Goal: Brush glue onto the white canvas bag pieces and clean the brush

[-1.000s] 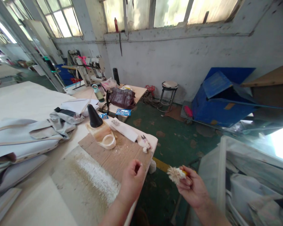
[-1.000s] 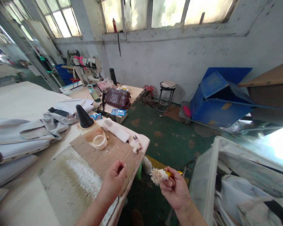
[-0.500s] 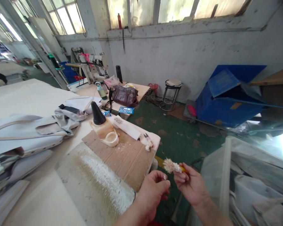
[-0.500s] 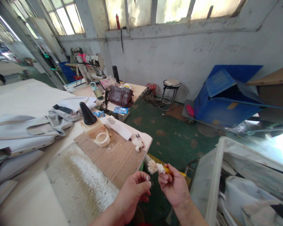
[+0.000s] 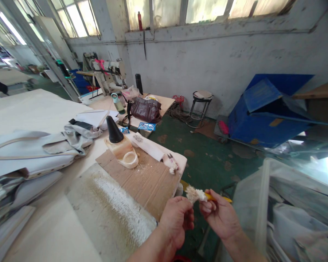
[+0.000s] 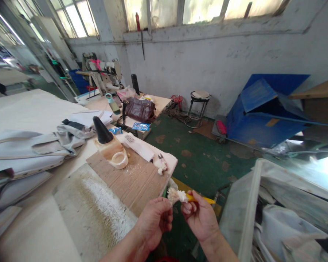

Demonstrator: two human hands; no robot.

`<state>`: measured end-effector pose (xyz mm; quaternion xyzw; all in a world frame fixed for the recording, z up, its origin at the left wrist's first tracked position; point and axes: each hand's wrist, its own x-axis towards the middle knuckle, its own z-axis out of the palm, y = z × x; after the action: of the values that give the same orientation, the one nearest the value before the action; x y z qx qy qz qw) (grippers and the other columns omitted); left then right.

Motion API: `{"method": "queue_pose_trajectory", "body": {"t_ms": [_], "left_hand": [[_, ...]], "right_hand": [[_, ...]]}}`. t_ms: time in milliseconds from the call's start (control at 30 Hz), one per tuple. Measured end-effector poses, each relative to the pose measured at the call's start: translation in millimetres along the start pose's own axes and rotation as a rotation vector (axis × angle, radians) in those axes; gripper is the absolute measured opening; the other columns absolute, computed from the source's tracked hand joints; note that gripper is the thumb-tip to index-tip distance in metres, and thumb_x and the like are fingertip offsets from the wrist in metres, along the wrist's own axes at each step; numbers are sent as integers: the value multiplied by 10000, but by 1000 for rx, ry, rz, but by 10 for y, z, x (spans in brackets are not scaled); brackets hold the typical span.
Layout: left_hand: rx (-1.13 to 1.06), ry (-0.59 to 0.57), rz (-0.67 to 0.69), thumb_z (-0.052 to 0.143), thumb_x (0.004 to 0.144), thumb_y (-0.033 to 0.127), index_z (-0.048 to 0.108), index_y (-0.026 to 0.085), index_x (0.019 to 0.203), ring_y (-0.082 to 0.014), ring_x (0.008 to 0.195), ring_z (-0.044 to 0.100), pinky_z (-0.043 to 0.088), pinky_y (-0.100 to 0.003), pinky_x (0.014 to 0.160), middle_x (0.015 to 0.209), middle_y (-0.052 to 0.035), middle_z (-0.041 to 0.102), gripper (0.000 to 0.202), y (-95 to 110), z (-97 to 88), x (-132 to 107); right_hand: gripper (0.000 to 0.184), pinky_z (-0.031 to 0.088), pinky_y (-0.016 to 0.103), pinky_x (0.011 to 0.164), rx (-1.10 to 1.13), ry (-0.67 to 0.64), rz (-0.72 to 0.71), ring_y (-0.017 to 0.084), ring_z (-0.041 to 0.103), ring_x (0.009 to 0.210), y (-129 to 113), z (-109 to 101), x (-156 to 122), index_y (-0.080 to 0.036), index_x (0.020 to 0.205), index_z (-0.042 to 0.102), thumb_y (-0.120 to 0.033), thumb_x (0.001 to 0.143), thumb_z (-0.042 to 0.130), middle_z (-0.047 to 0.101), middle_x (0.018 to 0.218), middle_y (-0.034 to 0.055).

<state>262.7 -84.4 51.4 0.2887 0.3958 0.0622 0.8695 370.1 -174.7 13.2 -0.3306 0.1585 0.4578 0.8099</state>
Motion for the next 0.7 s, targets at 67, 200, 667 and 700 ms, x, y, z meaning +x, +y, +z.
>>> {"method": "queue_pose_trajectory", "body": {"t_ms": [67, 200, 667, 700], "left_hand": [[-15, -27, 14, 582, 539, 218, 441, 165, 587, -74, 418, 383, 255, -194, 381, 488, 39, 443, 158, 9, -16, -20], [-87, -105, 69, 626, 581, 229, 470, 148, 609, -72, 441, 397, 285, -196, 412, 510, 32, 452, 178, 67, -102, -68], [-91, -399, -77, 447, 739, 648, 605, 169, 981, -247, 1145, 370, 368, -315, 783, 1172, -88, 507, 560, -95, -88, -151], [-53, -446, -91, 422, 734, 673, 591, 197, 1026, -251, 1195, 317, 348, -333, 821, 1218, -68, 482, 584, -110, -73, -169]], "right_hand": [[117, 334, 169, 371, -11, 12, -2, 68, 394, 389, -23, -18, 26, -107, 678, 629, -198, 662, 700, 394, 384, -50], [131, 344, 150, 390, 5, 11, -11, 59, 411, 413, -168, -79, 99, -112, 674, 599, -175, 643, 709, 392, 403, -61], [218, 416, 361, 874, -1198, -390, -872, 213, 522, 1026, -88, 468, 130, -219, 1075, 514, -285, 871, 476, 548, 1135, 89], [235, 392, 369, 902, -1236, -410, -916, 217, 506, 1049, -76, 486, 147, -223, 1087, 509, -262, 855, 499, 537, 1156, 87]]}}
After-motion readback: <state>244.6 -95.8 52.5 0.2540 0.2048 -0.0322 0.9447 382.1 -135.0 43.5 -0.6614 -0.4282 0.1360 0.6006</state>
